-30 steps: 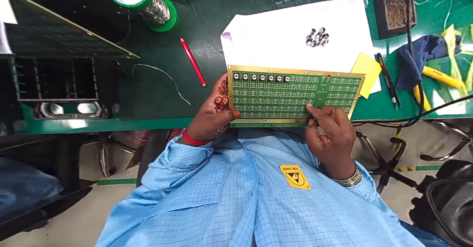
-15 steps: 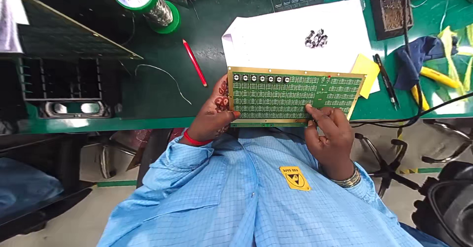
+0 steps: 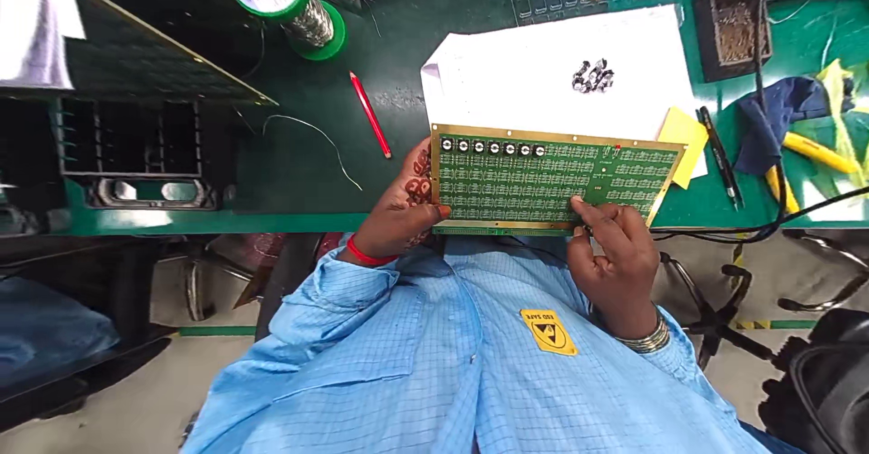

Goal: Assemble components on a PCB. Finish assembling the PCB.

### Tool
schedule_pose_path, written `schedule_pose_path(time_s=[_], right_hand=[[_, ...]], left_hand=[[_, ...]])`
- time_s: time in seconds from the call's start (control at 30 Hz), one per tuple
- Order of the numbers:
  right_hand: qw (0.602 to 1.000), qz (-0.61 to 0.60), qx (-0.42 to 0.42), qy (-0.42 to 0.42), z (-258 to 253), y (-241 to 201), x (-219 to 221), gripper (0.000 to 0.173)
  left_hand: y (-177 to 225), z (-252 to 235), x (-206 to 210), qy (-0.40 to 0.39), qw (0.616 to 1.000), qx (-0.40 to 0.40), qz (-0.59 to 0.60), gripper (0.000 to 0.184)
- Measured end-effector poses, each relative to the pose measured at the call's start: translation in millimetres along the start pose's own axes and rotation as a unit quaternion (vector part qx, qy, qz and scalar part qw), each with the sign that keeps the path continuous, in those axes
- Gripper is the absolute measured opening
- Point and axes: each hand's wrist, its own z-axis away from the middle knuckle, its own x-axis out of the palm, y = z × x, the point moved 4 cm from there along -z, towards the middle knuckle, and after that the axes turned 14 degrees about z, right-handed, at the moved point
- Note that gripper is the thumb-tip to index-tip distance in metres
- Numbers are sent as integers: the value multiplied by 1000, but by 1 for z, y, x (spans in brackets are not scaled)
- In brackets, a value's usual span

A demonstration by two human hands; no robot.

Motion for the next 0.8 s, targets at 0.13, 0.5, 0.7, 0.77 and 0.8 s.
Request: schedule_pose_path(time_s=[0.13, 0.5, 0.7, 0.77, 0.8], right_hand=[[1000, -1, -4, -1, -1, 0, 0, 33], [1000, 3, -8, 0, -1, 1, -1, 32], [1000, 4, -8, 1, -2, 0, -1, 32], [1000, 4, -9, 0, -1, 0, -1, 32], [1000, 4, -10, 0, -1, 0, -1, 32]], left_hand=[[-1, 1, -2, 6, 1000, -11, 11, 79], [-1, 1, -1, 16, 1000, -11, 3, 80], [-1, 0, -1, 7, 1000, -10, 8, 77], [0, 1, -1, 3, 1000, -5, 13, 75], [0, 1, -1, 2, 1000, -3, 14, 74]])
